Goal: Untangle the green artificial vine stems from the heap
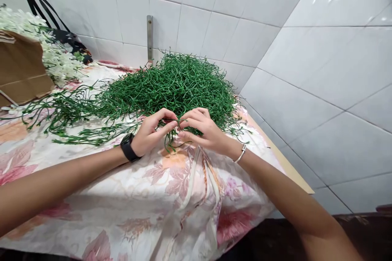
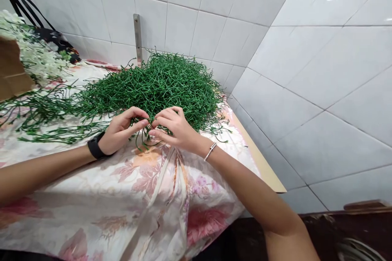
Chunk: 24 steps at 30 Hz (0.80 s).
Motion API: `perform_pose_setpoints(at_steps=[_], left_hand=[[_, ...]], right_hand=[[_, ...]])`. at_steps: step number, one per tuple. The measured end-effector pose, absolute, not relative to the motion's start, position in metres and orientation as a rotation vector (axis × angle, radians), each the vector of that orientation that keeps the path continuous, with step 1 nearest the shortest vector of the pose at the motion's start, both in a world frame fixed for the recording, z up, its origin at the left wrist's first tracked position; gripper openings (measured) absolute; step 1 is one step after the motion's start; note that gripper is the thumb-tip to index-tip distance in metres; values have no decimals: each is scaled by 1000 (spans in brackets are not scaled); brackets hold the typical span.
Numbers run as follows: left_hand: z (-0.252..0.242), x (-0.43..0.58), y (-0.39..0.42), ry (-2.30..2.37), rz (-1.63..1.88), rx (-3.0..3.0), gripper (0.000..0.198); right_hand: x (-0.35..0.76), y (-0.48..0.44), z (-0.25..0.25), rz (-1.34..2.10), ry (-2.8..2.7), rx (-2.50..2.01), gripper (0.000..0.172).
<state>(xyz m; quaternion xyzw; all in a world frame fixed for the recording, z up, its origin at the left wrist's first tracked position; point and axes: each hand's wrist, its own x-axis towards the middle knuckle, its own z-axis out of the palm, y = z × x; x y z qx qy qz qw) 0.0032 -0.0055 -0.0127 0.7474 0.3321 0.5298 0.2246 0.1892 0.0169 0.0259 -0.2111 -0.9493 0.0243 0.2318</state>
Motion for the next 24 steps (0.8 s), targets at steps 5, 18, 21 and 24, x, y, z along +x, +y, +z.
perform_pose_setpoints(at_steps=[5, 18, 21, 24], left_hand=[[-11, -1, -3, 935, 1573, 2173, 9], [-4, 1, -12, 962, 1417, 2132, 12], [-5, 0, -11, 961, 1406, 2162, 11], [-6, 0, -11, 947, 1389, 2211, 10]], right_hand=[[188, 14, 24, 85, -2455, -547, 11], [192, 18, 20, -348, -2359, -405, 5], [191, 16, 20, -291, -2359, -415, 15], [189, 14, 17, -258, -2373, -418, 26]])
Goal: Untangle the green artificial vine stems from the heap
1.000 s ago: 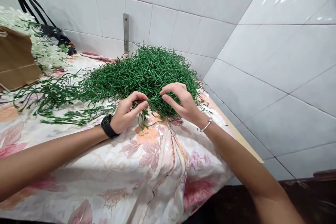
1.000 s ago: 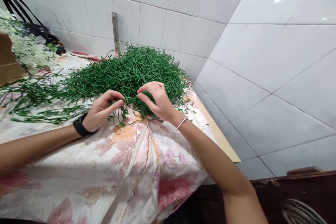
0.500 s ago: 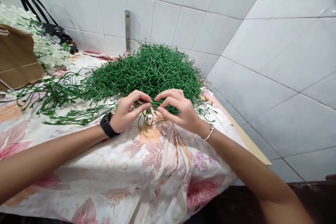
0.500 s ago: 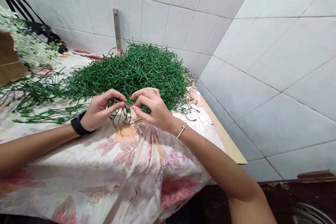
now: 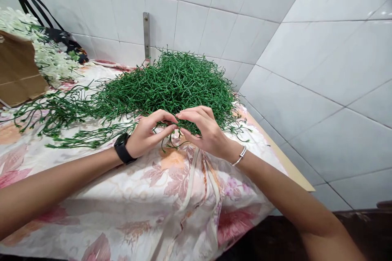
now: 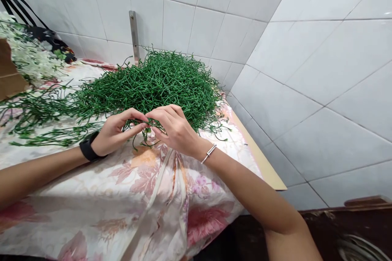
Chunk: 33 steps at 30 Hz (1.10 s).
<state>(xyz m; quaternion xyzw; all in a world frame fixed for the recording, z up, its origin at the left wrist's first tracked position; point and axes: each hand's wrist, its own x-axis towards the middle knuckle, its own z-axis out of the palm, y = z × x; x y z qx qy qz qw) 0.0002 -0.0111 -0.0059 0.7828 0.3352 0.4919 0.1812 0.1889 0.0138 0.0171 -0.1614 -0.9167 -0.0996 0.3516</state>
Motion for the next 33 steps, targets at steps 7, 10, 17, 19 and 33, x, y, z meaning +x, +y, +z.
perform_pose_setpoints(at_steps=[7, 10, 17, 19, 33], left_hand=[[-8, 0, -11, 874, 1298, 2300, 10], [-7, -1, -13, 913, 1221, 2316, 11], [-2, -1, -15, 985, 1026, 2430, 17], [-1, -2, -15, 970, 1042, 2470, 17], [-12, 11, -25, 923, 1369, 2418, 14]], right_hand=[[187, 14, 10, -256, -2453, -393, 30], [188, 12, 12, -192, -2452, -397, 25], [187, 6, 16, 255, -2446, -549, 26], [187, 6, 19, 409, -2450, -570, 29], [201, 5, 51, 483, -2648, -646, 10]])
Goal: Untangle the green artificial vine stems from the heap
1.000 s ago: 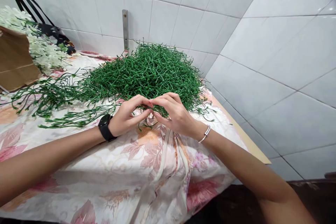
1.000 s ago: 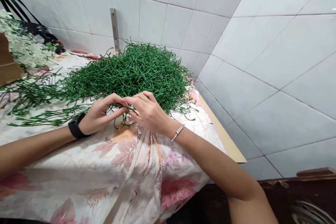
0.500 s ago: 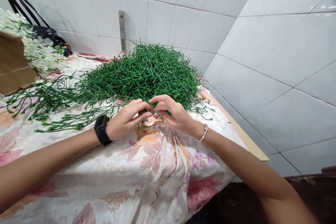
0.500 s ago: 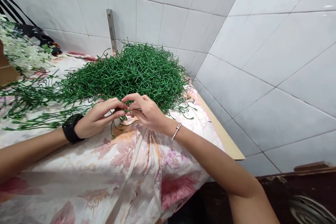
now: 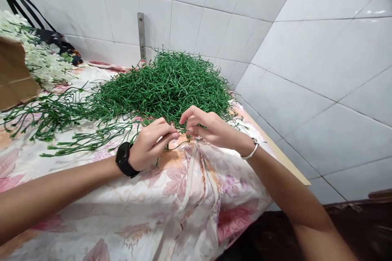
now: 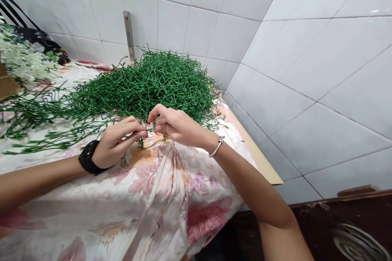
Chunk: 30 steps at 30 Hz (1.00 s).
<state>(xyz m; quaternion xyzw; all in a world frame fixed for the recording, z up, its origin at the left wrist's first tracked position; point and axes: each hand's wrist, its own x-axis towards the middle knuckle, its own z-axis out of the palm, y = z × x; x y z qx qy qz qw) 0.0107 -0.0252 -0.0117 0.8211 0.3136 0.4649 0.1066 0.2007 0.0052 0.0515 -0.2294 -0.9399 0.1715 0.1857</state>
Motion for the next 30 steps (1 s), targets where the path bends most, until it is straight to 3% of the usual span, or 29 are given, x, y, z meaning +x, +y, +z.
perform_pose_setpoints(at_steps=[8, 11, 14, 18, 26, 30], left_hand=[[-14, 14, -30, 919, 1383, 2410, 13], [-16, 10, -29, 1042, 1457, 2300, 15], [-16, 9, -26, 1079, 1466, 2226, 14], [-13, 14, -23, 1107, 1443, 2155, 15], [-15, 13, -23, 1029, 1338, 2062, 16], [-15, 11, -22, 985, 1346, 1998, 24]], right_hand=[[204, 10, 57, 717, -2638, -593, 7], [237, 25, 75, 745, -2401, -532, 5], [279, 44, 97, 449, -1859, -434, 11], [288, 56, 101, 282, -1596, -545, 5], [224, 57, 49, -296, -2061, -676, 11], [220, 66, 36, -350, -2208, -685, 14]])
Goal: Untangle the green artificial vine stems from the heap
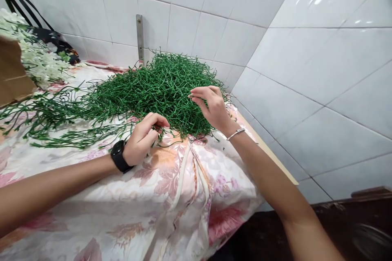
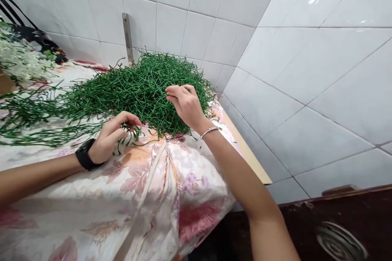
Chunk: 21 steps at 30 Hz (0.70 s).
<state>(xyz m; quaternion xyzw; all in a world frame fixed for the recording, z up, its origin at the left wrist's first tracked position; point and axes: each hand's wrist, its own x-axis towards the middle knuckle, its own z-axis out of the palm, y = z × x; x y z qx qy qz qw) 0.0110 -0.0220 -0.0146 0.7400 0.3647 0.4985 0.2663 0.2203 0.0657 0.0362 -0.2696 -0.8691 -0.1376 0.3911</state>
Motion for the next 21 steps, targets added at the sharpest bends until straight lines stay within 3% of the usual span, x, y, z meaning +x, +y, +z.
perform_pose_setpoints(at_steps=[10, 21], left_hand=[[-17, 11, -15, 942, 1449, 1837, 17], [-10, 8, -9, 778, 1631, 1654, 21]], right_hand=[[223, 62, 37, -292, -2279, -836, 28], [189, 19, 25, 47, -2396, -598, 18]])
